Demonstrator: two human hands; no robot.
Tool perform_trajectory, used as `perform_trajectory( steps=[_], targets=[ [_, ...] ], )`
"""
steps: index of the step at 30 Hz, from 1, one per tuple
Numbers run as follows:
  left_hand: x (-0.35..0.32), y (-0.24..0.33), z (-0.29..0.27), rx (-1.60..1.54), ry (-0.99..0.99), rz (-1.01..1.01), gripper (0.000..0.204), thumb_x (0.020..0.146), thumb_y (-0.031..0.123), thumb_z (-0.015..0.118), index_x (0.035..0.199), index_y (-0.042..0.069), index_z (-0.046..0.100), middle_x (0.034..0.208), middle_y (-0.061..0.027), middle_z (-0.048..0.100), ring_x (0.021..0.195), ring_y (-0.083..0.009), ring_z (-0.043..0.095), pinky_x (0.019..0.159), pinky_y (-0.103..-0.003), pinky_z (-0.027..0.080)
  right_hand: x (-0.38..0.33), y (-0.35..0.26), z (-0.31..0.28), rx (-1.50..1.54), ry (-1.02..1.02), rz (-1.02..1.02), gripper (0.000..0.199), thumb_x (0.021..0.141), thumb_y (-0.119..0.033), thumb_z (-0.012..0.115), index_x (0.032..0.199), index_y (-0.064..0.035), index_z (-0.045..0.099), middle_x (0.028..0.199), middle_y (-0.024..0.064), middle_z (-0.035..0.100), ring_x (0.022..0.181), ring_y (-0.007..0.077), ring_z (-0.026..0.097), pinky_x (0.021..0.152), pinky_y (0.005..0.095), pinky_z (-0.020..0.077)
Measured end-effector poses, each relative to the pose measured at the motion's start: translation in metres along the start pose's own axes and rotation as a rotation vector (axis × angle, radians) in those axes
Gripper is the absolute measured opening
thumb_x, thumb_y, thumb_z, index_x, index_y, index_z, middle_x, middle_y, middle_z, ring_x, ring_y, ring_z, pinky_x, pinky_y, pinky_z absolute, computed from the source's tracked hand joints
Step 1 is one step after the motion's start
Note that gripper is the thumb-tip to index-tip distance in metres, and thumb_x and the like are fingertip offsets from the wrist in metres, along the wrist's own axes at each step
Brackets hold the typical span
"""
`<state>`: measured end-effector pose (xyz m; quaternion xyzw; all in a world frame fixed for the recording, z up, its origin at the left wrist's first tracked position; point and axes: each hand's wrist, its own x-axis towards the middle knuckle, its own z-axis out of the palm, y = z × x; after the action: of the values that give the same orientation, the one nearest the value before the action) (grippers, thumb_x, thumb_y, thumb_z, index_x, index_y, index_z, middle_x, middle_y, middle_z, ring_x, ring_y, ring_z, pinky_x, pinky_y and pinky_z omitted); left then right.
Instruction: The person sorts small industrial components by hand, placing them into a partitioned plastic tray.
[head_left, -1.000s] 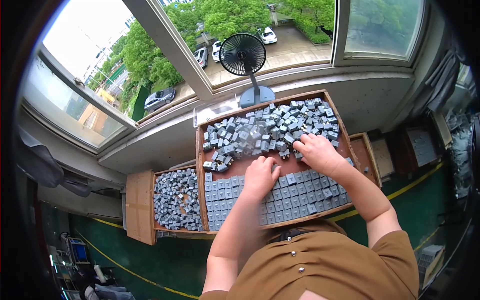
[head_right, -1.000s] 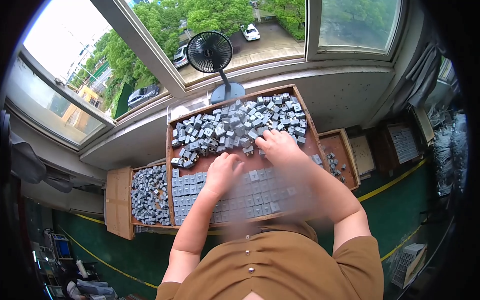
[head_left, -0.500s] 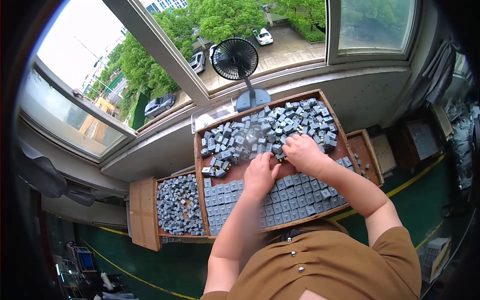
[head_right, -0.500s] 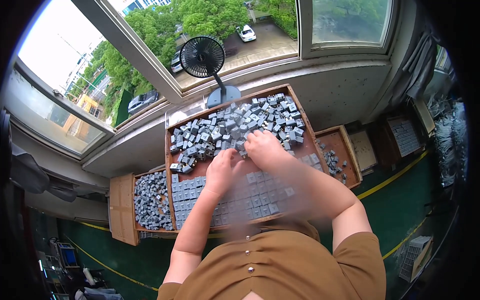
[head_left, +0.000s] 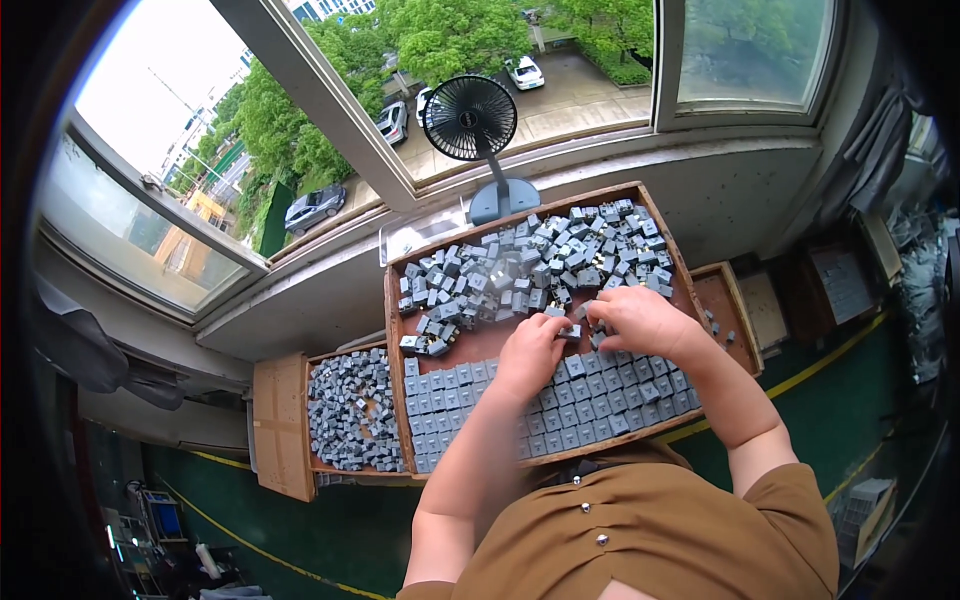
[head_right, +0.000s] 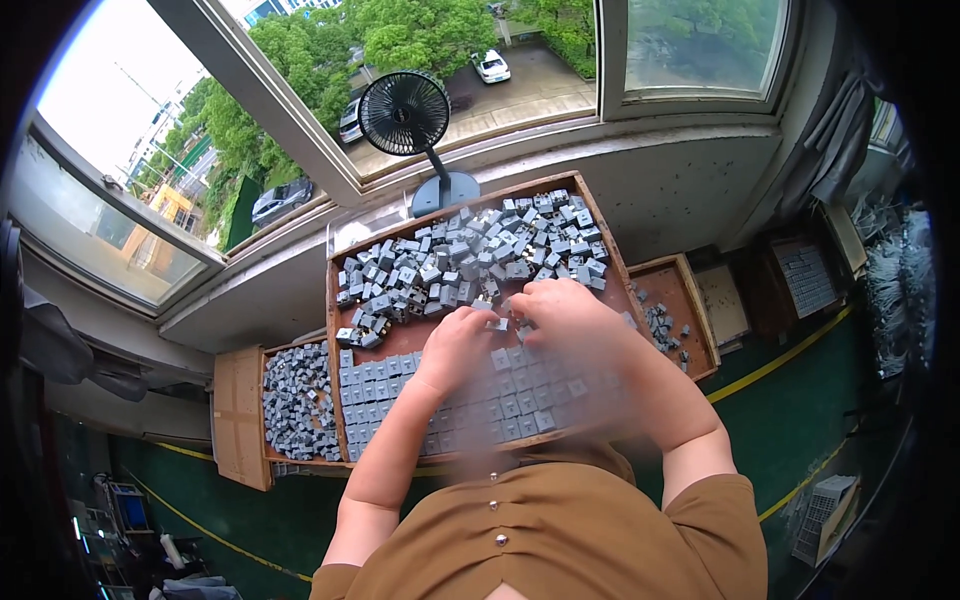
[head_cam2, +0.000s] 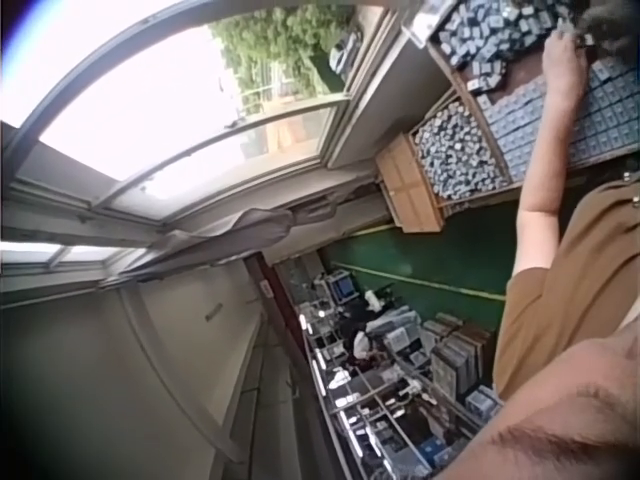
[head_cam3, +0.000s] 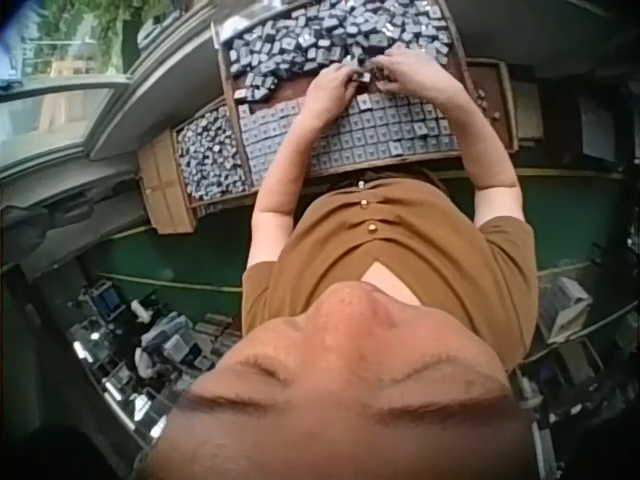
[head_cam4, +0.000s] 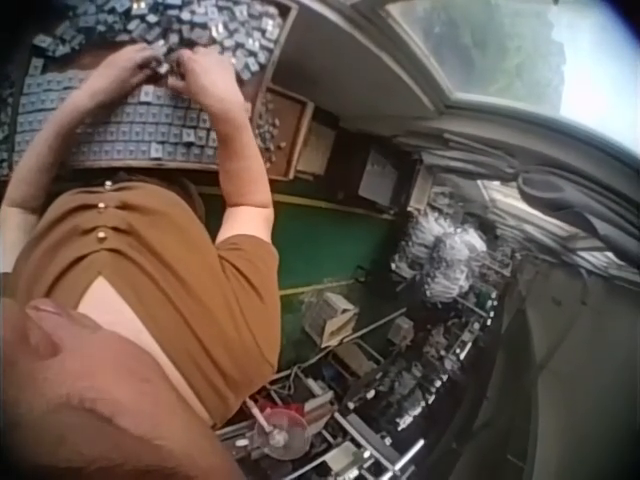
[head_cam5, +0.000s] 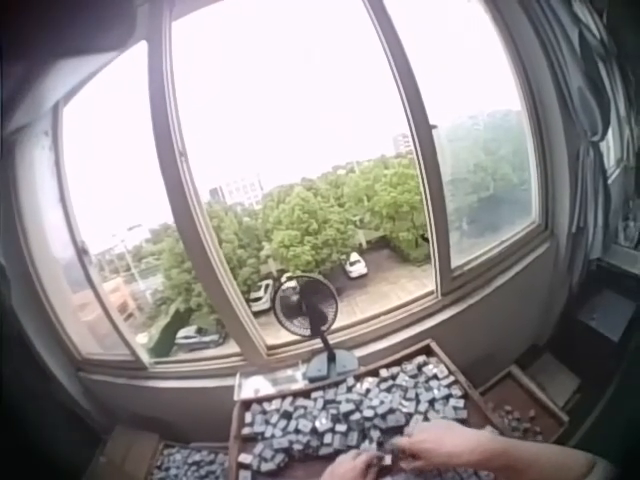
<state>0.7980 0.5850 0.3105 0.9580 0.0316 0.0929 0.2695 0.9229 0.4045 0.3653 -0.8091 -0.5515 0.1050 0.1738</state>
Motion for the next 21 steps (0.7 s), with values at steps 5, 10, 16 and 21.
perform_trajectory(
  steps=[5, 10, 16, 21],
  targets=[
    [-0.003, -0.002, -0.004, -0.049, 0.001, 0.066, 0.023, 0.083, 0.011, 0.064, 0.107, 0.012, 0.063, 0.106, -0.0075, 0.063, 0.098, -0.0281, 0.061, 0.081, -0.039, 0.051, 0.004, 0.006, 0.015, -0.064, 0.119, 0.006, 0.017, 0.076, -0.017, 0.073, 0.089, -0.0089, 0.065, 0.087, 0.0067, 0.063, 0.088, 0.0277, 0.063, 0.077, 0.0389, 0.0516],
    [-0.008, 0.01, 0.001, 0.06, 0.03, -0.074, 0.029, 0.08, 0.022, 0.068, 0.103, 0.006, 0.06, 0.101, -0.0104, 0.061, 0.098, -0.0292, 0.059, 0.083, -0.039, 0.05, 0.015, 0.001, 0.037, -0.051, 0.209, -0.058, 0.009, 0.081, -0.016, 0.067, 0.084, -0.0082, 0.064, 0.08, 0.0077, 0.063, 0.079, 0.0277, 0.064, 0.071, 0.0381, 0.0525],
    [-0.014, 0.007, -0.015, 0.061, -0.138, -0.071, 0.034, 0.08, 0.027, 0.07, 0.104, 0.006, 0.06, 0.1, -0.0117, 0.06, 0.1, -0.0305, 0.058, 0.085, -0.04, 0.049, 0.003, 0.015, 0.025, -0.008, 0.297, 0.015, 0.008, 0.08, -0.015, 0.067, 0.083, -0.0086, 0.064, 0.082, 0.007, 0.064, 0.079, 0.0276, 0.064, 0.07, 0.0383, 0.0525],
    [0.001, 0.012, -0.005, 0.022, -0.036, -0.012, 0.035, 0.08, 0.029, 0.071, 0.107, 0.007, 0.061, 0.099, -0.011, 0.06, 0.096, -0.0307, 0.059, 0.084, -0.041, 0.049, 0.002, 0.02, 0.018, -0.004, 0.181, -0.003, 0.01, 0.079, -0.016, 0.068, 0.084, -0.0089, 0.064, 0.081, 0.0069, 0.064, 0.08, 0.028, 0.064, 0.07, 0.0385, 0.0524]
  ],
)
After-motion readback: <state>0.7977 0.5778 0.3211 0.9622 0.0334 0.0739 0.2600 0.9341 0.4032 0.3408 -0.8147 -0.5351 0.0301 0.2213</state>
